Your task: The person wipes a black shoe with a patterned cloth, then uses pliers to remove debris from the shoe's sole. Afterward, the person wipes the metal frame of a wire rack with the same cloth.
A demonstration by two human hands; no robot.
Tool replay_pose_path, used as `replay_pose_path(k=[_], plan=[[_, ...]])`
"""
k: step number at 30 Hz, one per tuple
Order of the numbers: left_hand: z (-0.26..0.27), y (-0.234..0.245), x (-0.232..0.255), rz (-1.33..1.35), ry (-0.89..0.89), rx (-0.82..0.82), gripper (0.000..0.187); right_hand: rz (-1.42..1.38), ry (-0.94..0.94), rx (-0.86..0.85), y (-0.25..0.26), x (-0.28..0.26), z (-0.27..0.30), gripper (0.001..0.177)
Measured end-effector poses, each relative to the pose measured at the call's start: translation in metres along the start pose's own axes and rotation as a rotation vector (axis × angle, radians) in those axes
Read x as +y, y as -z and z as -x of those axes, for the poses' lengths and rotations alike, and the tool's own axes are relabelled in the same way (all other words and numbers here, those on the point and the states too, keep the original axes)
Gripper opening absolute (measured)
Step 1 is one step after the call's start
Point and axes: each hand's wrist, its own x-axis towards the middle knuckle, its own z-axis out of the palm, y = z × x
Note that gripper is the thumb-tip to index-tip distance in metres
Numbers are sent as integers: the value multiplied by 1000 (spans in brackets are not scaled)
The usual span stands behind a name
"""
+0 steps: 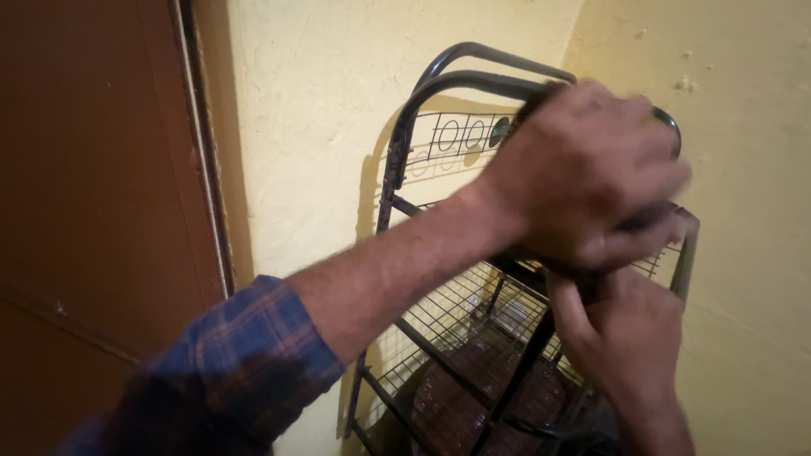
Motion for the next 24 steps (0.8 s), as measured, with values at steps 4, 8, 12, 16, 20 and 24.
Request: replay_pose_path(k=[4, 8, 12, 16, 20, 24], plan=[[8, -3, -36, 27, 246, 8, 45, -24, -33, -24, 4, -11, -5, 31], [23, -8, -57, 30, 370, 50, 47, 29, -6, -44, 2, -16, -9, 33], [40, 4, -76, 95, 519, -1, 43, 6, 63, 25, -1, -26, 3, 31], [70, 15, -109, 170, 730, -56, 44, 76, -3, -60, -4, -22, -2, 32], [106, 31, -132, 356, 833, 10, 47, 70, 46, 3, -4, -23, 1, 29], [114, 27, -122, 201, 852, 51, 45, 28, 126, 110, -6, -23, 5, 32]])
